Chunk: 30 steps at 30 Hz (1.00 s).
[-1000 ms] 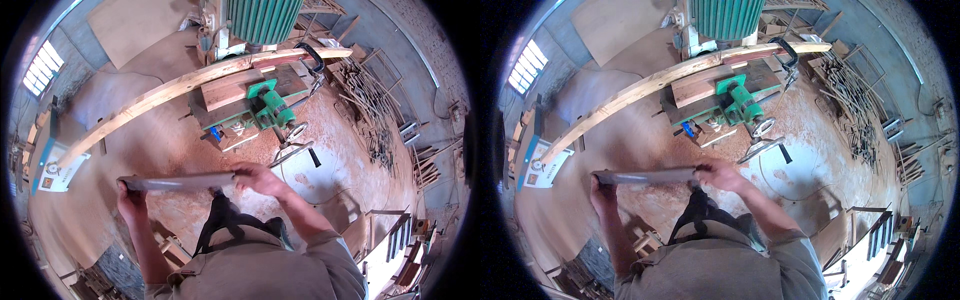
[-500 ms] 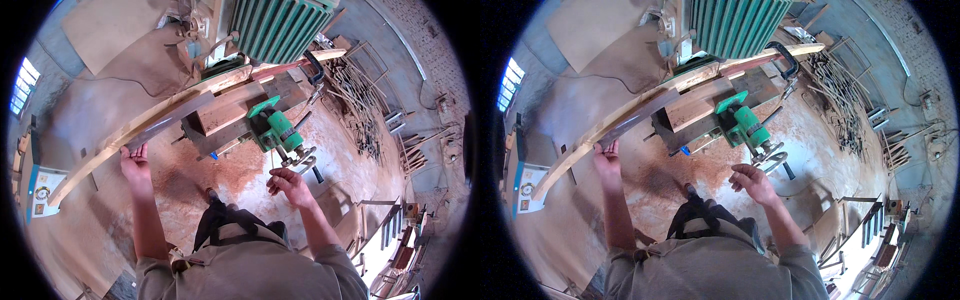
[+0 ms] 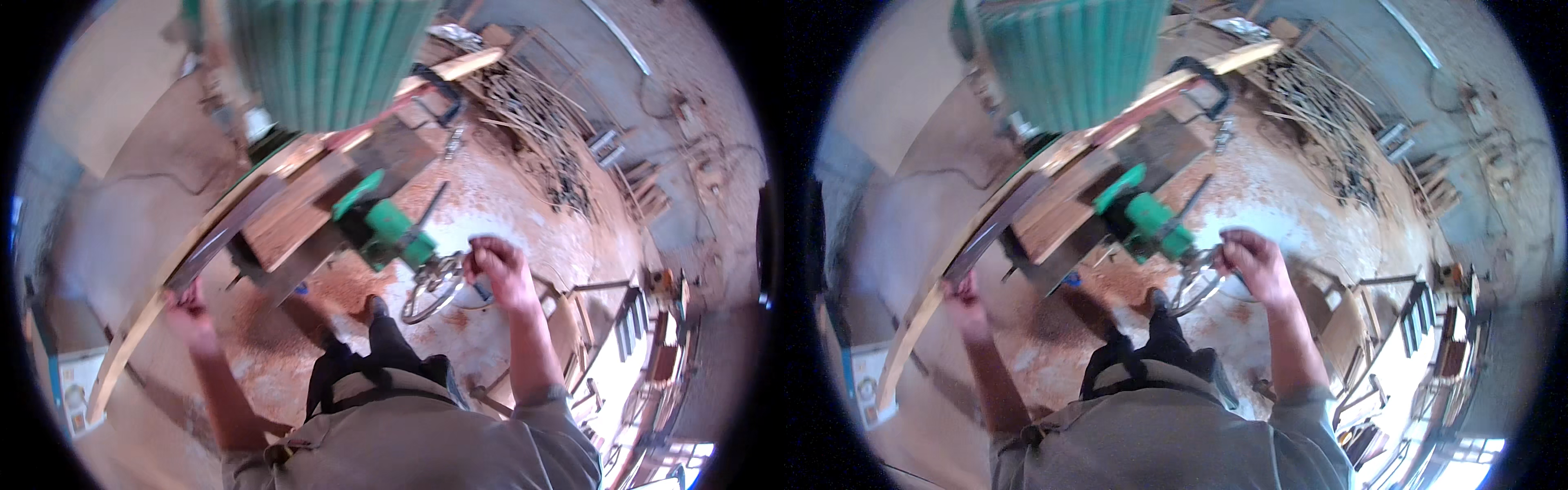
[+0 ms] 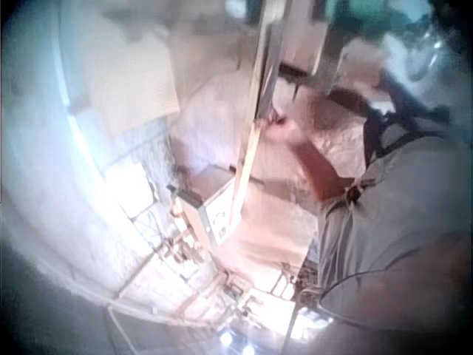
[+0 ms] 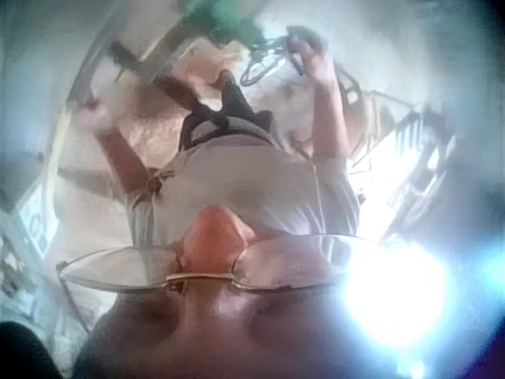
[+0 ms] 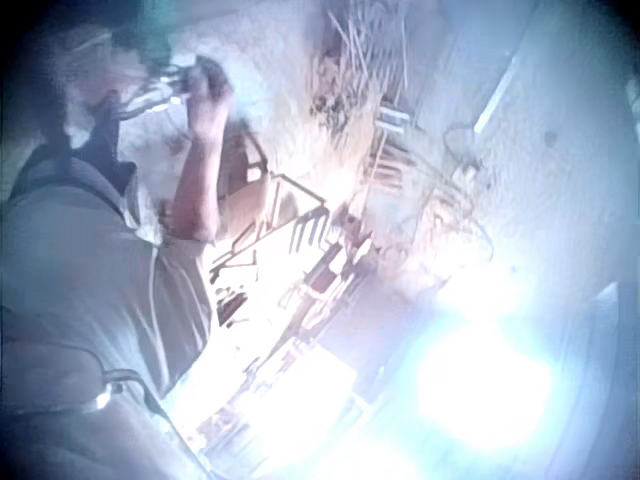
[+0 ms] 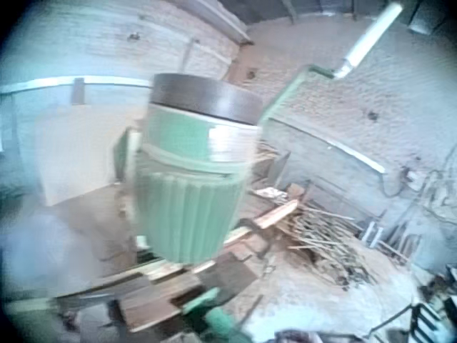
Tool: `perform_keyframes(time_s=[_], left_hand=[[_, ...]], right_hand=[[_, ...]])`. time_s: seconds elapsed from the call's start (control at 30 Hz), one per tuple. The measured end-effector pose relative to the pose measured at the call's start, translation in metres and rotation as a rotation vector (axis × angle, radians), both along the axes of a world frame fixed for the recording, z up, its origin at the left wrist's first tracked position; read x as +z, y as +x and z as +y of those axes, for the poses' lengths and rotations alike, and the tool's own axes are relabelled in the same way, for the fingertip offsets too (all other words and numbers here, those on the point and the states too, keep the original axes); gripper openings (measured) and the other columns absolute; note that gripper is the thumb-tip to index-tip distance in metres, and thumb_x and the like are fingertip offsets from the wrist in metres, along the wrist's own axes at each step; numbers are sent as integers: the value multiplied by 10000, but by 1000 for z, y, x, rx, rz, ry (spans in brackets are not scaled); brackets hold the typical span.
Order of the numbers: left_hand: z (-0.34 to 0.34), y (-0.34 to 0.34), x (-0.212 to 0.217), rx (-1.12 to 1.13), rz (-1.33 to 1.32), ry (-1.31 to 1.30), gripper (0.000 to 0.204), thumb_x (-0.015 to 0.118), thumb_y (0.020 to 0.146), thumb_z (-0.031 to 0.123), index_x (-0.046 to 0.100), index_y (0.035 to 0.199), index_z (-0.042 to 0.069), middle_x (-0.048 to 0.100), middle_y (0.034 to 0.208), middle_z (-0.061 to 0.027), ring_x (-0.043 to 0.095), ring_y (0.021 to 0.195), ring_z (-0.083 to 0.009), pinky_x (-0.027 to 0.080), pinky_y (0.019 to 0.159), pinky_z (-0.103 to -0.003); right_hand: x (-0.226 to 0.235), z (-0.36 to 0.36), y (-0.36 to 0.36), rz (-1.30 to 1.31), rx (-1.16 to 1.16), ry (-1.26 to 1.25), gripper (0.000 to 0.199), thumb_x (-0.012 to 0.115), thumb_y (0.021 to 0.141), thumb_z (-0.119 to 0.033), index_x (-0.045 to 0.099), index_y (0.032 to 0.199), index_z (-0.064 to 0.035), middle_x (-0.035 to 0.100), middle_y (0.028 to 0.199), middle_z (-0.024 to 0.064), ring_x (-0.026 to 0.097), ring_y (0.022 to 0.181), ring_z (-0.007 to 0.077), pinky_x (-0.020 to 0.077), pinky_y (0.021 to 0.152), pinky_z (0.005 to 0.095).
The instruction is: The person applies glue to a wooden piece, retrieves a metal file from a drawer, and files the edges of the wood. They then move to a drill press, clamp a wooden piece, and operate the machine to drill holes. The person repeats the clamping and drilling process on another piece.
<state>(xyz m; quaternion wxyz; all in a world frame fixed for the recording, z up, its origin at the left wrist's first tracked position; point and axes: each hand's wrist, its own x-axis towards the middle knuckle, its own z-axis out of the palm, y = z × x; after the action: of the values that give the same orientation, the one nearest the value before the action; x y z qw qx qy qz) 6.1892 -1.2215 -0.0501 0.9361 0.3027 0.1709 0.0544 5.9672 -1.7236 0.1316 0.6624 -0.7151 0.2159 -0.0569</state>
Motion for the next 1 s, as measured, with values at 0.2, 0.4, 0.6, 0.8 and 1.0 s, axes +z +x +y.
perform_keyframes(time_s=[0.2, 0.4, 0.6, 0.8, 1.0], left_hand=[[-9, -25, 28, 254, 119, 12, 408, 488, 957, 234, 501, 1217, -80, 530, 1294, -191, 501, 1213, -322, 315, 1115, -478], [-5, -90, 37, 114, -168, 143, 430, 546, 931, 290, 514, 1240, -9, 559, 1263, -151, 523, 1186, -304, 400, 1055, -472], [-26, -147, 66, 319, -66, 172, 366, 452, 971, 213, 523, 1215, -51, 566, 1238, -192, 528, 1177, -328, 391, 1055, -512], [-20, -197, 57, 214, -138, 125, 324, 448, 973, 213, 561, 1149, -34, 591, 1195, -203, 553, 1139, -345, 430, 1017, -527], [-34, -200, 59, 366, -26, 117, 287, 467, 966, 223, 604, 1027, -22, 625, 1123, -200, 578, 1093, -353, 434, 1006, -533]], right_hand=[[-51, -173, 102, 1, -240, -76, 399, 557, 916, -183, 498, 1245, 35, 642, 903, 98, 604, 775, 161, 511, 649, 295], [-170, -270, 190, 102, -136, 112, 618, 595, 861, -157, 342, 1414, -50, 572, 1204, 102, 537, 1078, 230, 454, 869, 408], [-192, -287, 230, 33, 317, 559, 228, 609, 877, -149, 601, 1098, -91, 638, 1020, 6, 594, 950, 141, 469, 857, 319], [-151, -301, 240, 23, 442, 318, 242, 696, 832, -148, 600, 1040, -66, 638, 884, 26, 619, 794, 146, 508, 711, 283], [-52, -302, 223, 99, 458, 183, 281, 699, 829, -170, 574, 1029, -16, 618, 773, 60, 628, 687, 171, 569, 682, 377]])
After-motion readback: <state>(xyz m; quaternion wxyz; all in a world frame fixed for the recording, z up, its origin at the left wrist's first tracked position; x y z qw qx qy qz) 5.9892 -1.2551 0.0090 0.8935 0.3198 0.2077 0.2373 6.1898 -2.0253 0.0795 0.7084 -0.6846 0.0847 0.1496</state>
